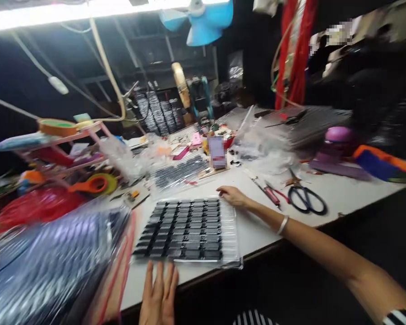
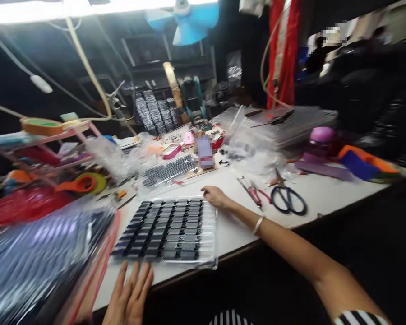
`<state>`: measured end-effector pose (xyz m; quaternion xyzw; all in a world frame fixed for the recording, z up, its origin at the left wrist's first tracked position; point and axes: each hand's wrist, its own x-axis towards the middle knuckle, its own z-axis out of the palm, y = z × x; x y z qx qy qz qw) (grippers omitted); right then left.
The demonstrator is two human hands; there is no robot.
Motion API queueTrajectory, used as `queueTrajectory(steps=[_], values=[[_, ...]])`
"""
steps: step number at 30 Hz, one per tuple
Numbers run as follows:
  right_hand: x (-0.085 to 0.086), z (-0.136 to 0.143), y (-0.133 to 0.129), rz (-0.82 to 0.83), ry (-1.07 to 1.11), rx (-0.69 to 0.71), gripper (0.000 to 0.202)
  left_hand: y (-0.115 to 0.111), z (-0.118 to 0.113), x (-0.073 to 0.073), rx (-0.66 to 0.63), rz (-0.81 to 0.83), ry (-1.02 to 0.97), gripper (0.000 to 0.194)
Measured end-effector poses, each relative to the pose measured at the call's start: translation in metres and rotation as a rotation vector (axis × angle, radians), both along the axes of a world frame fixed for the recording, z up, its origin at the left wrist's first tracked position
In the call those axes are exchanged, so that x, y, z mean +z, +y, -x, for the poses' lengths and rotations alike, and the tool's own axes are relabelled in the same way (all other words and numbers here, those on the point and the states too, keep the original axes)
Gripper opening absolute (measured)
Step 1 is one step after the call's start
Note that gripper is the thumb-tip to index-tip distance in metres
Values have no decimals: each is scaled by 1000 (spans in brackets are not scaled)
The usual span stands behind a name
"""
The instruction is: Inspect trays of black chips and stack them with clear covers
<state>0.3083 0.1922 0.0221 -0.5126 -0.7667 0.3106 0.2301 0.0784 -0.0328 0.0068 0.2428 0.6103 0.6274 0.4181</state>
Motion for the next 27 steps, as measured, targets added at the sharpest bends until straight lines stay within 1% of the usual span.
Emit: queueTrajectory(steps=[2, 4, 6, 8, 9, 10, 12, 13, 15, 16, 17, 18, 19, 20, 21, 22, 23, 24, 25, 26, 27], values=[[-1, -13, -14, 7, 16, 20, 27, 2, 2, 0, 19, -27, -40, 79], [2, -27, -36, 31, 11, 27, 32, 6, 9, 6, -6, -28, 0, 81], [9, -36, -64, 74, -2, 76, 37, 15, 23, 15, -99, 27, 144, 79], [17, -36, -96, 155, 6, 189, 39, 32, 42, 25, -281, 124, 402, 76], [21, -33, -111, 231, 30, 270, 42, 46, 52, 30, -377, 168, 594, 74], [25, -27, -126, 267, 42, 328, 44, 61, 59, 34, -478, 198, 809, 73], [31, -7, -152, 268, 46, 430, 44, 100, 66, 42, -566, 200, 910, 74], [33, 6, -162, 292, 71, 500, 46, 120, 64, 45, -610, 192, 944, 73], [31, 35, -179, 323, 162, 632, 55, 158, 53, 50, -685, 161, 1003, 73], [27, 49, -186, 318, 190, 703, 61, 173, 45, 53, -718, 143, 1024, 72], [23, 60, -191, 308, 203, 765, 64, 184, 38, 56, -746, 118, 1043, 71], [17, 67, -195, 297, 215, 825, 65, 189, 33, 60, -761, 92, 1061, 70], [11, 71, -197, 289, 243, 874, 64, 189, 30, 64, -763, 65, 1079, 70], [5, 69, -199, 286, 302, 902, 61, 182, 32, 67, -751, 39, 1095, 70], [0, 62, -198, 282, 383, 898, 57, 169, 37, 69, -722, 20, 1111, 70], [-4, 51, -195, 281, 481, 839, 52, 151, 44, 71, -685, 8, 1124, 70], [-8, 37, -189, 281, 581, 731, 47, 131, 54, 70, -635, 5, 1132, 70], [-10, 21, -182, 282, 637, 559, 41, 110, 63, 67, -559, 24, 1139, 68], [-11, 5, -173, 290, 680, 351, 36, 92, 73, 61, -477, 35, 1153, 66], [-11, -9, -163, 292, 699, 181, 33, 81, 80, 52, -374, 27, 1175, 63], [-10, -21, -152, 272, 702, 38, 31, 79, 84, 41, -312, 3, 1199, 61]])
